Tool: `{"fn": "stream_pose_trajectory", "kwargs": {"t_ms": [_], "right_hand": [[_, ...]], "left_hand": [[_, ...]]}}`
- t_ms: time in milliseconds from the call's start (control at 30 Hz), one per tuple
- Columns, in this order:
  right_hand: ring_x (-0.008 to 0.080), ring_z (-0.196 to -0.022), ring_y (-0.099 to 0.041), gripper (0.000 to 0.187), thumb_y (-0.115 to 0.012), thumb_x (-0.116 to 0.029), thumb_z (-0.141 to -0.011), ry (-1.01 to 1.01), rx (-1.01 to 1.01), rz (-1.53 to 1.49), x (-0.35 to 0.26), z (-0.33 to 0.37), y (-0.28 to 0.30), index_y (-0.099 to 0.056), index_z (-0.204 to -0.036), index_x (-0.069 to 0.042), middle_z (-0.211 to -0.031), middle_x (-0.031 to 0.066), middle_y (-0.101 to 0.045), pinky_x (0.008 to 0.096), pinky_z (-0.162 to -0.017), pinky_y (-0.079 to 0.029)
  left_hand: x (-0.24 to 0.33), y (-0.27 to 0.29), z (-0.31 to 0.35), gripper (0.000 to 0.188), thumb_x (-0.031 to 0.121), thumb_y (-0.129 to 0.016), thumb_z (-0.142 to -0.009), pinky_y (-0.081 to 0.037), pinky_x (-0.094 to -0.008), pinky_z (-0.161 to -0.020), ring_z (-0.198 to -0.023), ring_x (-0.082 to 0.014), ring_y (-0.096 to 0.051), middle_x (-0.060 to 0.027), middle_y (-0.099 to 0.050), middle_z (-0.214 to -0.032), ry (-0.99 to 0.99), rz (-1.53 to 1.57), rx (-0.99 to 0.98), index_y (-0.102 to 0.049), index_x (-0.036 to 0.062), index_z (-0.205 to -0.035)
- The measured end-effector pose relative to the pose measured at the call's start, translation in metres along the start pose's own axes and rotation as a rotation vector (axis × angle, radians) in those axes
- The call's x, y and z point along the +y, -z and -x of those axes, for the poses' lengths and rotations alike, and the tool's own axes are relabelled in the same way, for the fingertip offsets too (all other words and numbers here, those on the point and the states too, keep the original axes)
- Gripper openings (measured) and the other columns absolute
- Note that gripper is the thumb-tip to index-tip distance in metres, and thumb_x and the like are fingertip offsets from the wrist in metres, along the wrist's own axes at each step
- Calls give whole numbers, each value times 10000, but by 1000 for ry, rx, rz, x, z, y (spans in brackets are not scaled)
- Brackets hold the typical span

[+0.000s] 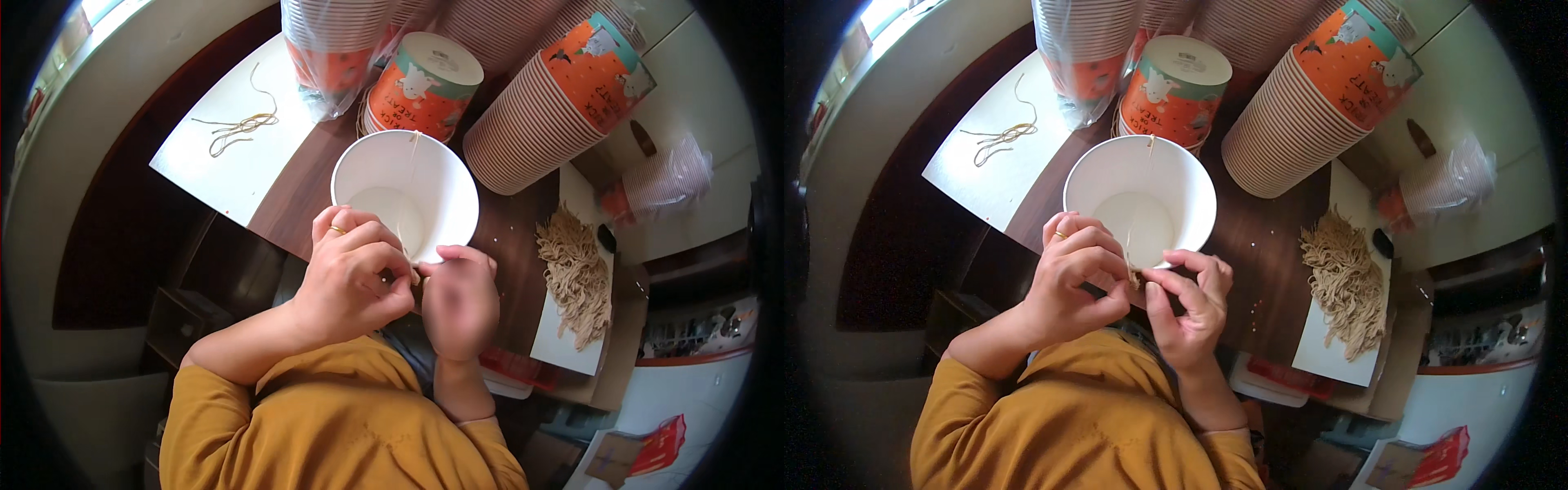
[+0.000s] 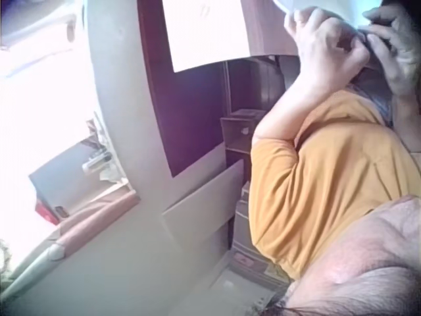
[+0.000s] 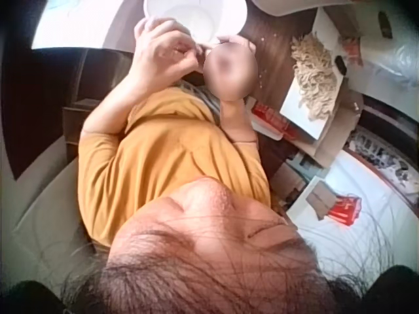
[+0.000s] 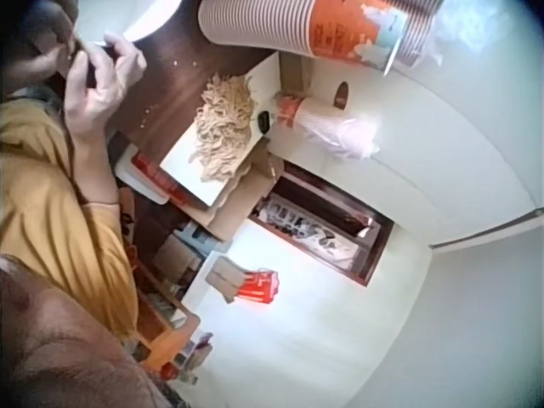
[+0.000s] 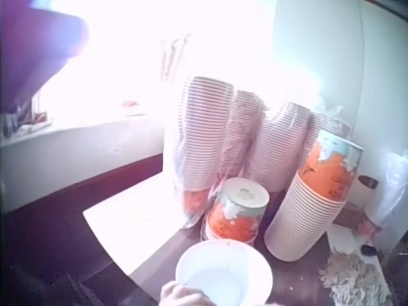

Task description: Thread string through pre-punched holes in paper buckets and tie knots to create handles.

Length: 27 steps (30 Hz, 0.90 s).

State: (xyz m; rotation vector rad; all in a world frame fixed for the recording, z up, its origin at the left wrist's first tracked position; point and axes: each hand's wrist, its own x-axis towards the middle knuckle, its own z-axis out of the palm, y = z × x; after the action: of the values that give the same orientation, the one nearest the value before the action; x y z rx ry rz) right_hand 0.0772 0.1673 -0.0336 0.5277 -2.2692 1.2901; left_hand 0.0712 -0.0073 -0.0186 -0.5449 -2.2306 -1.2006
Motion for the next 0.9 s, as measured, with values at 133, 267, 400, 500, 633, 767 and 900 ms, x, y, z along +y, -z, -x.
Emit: {"fn": "stream_pose_trajectory", "kwargs": {"t_ms": [133, 267, 400, 500, 633, 767, 900], "right_hand": [[290, -1063, -501, 317, -663, -106, -737, 251, -152, 287, -4, -30, 24, -727, -1047, -118, -1159, 88, -613, 468, -1004, -342], [331, -1207, -467, 440, -702, -93, -719, 359, -491, 252, -17, -62, 27, -684, -1155, -148, -1279, 97, -562, 549, -1092, -286], [339, -1303, -436, 409, -738, -133, -744, 423, -619, 213, -6, -83, 22, -659, -1145, -159, -1294, 88, -562, 588, -1140, -220], [327, -1285, -466, 365, -748, -141, -747, 508, -653, 204, -3, -84, 19, -645, -1097, -138, -1275, 81, -579, 591, -1142, -213], [305, -1256, -501, 209, -736, -125, -753, 378, -640, 90, -7, -81, 10, -670, -951, -116, -1248, 77, -592, 594, -1142, -211], [272, -1209, -546, 135, -721, -98, -763, 461, -639, 96, -3, -88, 16, -670, -888, -111, -1147, 46, -635, 590, -1141, -216], [253, -1054, -657, 141, -676, -12, -735, 347, -585, -25, -3, -86, 27, -676, -841, -105, -916, 26, -696, 545, -1156, -208]], "left_hand": [[-4, 10, -5, 122, 90, -727, -629, -347, -368, -941, -930, -191, -579, 30, -622, -812, 6, 55, -97, -648, 136, -710], [-6, 17, -7, 119, 82, -725, -639, -354, -373, -957, -939, -207, -575, 8, -618, -829, 25, 88, -158, -641, 107, -720], [-8, 22, -7, 110, 60, -701, -640, -368, -385, -968, -924, -222, -572, -8, -608, -816, 57, 144, -175, -631, 90, -720], [-9, 25, -6, 106, 47, -680, -636, -369, -393, -979, -908, -226, -575, -13, -601, -799, 66, 208, -168, -627, 88, -717], [-8, 26, -9, 98, 38, -661, -633, -368, -404, -984, -895, -215, -580, -12, -596, -779, 61, 200, -201, -612, 87, -702], [-7, 29, -9, 96, 29, -652, -635, -386, -380, -957, -870, -213, -584, -14, -596, -779, 21, 168, -189, -609, 85, -701], [-14, 29, -9, 106, 13, -647, -633, -414, -325, -878, -838, -209, -597, -26, -595, -784, 49, 228, -138, -606, 79, -705]]}}
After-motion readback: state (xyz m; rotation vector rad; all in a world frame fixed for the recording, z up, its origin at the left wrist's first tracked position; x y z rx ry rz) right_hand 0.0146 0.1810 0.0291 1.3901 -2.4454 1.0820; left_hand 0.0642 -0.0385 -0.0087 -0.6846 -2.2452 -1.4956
